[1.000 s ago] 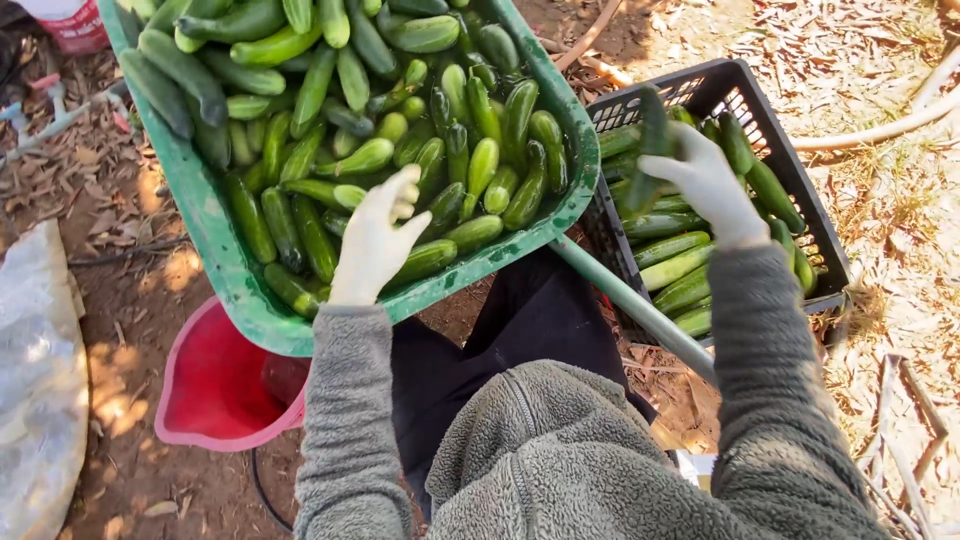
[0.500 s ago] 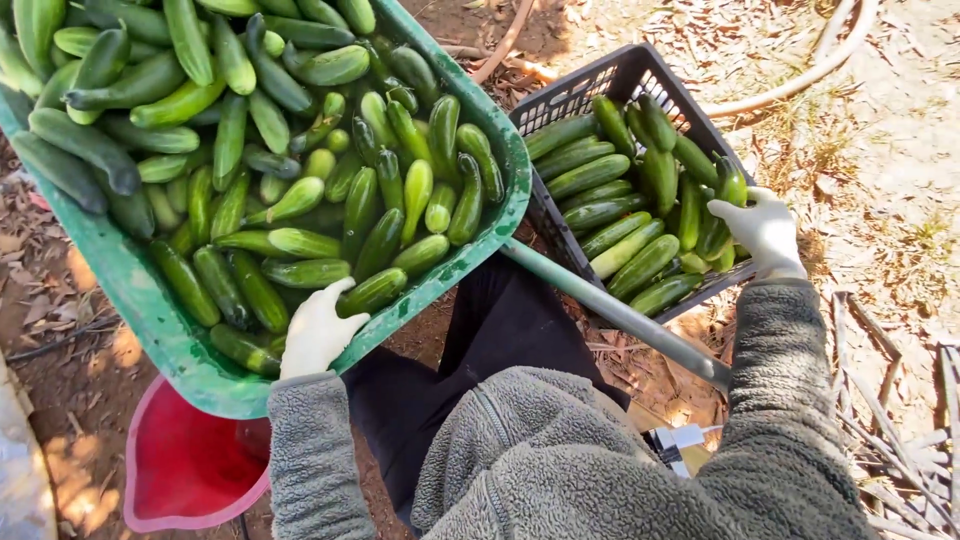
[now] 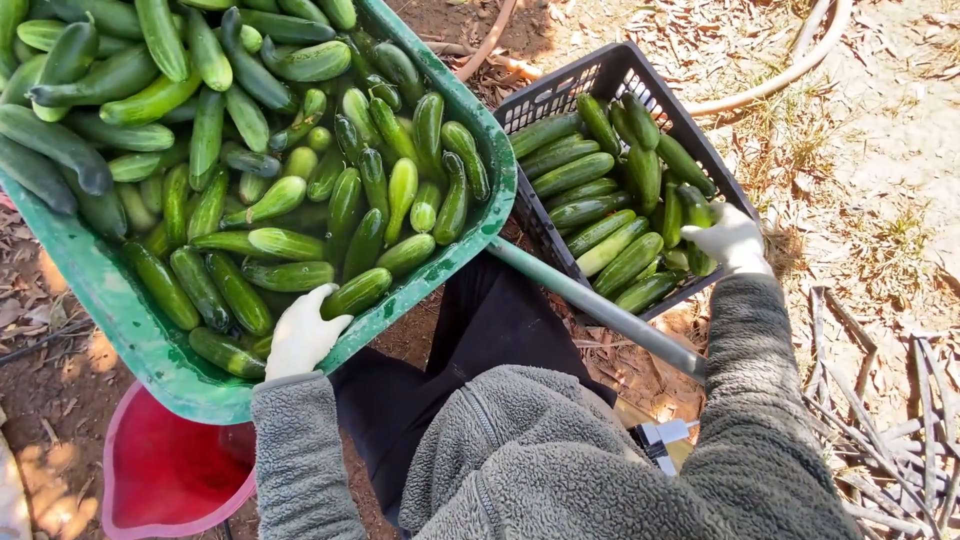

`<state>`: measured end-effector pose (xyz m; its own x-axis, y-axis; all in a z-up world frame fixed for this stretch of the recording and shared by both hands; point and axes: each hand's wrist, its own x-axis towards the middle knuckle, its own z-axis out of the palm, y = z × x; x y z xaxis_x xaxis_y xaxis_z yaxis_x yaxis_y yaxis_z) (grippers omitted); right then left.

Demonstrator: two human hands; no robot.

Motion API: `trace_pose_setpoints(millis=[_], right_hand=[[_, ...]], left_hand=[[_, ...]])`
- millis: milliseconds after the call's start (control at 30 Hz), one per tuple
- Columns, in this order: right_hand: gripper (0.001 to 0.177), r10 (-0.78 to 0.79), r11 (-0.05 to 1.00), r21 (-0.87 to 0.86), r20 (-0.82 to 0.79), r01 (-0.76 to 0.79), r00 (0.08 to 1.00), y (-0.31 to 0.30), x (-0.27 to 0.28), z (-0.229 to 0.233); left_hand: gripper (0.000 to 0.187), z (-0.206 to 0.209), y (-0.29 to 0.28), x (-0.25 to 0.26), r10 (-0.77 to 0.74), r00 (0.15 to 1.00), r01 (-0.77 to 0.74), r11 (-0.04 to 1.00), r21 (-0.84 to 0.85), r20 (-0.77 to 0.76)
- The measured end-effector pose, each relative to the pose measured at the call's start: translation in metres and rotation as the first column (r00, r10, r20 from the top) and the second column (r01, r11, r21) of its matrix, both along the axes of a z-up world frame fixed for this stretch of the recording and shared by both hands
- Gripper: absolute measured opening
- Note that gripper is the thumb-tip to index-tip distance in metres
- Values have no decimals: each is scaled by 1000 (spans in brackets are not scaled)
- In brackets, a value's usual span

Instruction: Sorting and transferring harvested cucumbers from a large green tub into a black plastic crate.

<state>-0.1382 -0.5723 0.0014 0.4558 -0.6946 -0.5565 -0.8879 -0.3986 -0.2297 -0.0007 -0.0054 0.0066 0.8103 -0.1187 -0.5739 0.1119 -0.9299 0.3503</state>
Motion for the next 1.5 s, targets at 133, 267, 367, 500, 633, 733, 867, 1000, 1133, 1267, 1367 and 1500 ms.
trace_pose_setpoints(millis=[133,267,367,500,633,733,867,1000,1133,1267,1367,1500], right_hand=[[71,164,978,-119,-47,-169,985,-29,3,-72],[71,169,964,-175,-181,-201,969,-29,6,-92],[61,264,891,-320,-213,-322,941,-37,0,-121],[59,341,728,-518,-295,-449,893,-43,-5,-145],[64,452,662,-604,-151,-444,879,-19,28,-109],[72,621,645,-660,159,-386,768,25,64,-86],[62,801,570,-612,267,-548,536,137,108,-16],[40,861,486,-376,363,-789,357,238,141,31],[22,950,307,-399,187,-864,251,249,197,-35],[10,995,75,-648,96,-758,17,267,231,-68],[22,990,-119,-757,-45,-642,-131,306,242,-88],[13,968,-222,-844,-132,-488,-213,350,223,-85]], left_hand=[[62,4,0,-2,20,1000,-20,1000,8,0],[61,4,-3,-1,2,1000,-2,1000,-9,11],[60,-19,5,6,-72,997,71,997,23,33],[65,-46,19,10,-161,986,158,985,67,52],[64,-57,27,12,-150,987,146,986,83,52],[58,-75,35,17,-161,984,156,986,63,81],[63,-78,49,17,-122,989,128,989,-76,81],[49,-54,61,7,11,985,44,949,-313,172],[39,1,74,-10,141,960,-59,947,-317,242],[41,24,97,-17,285,905,-165,920,-356,316],[42,9,124,-14,378,861,-263,904,-338,341],[43,13,126,-22,410,850,-305,896,-323,332]])
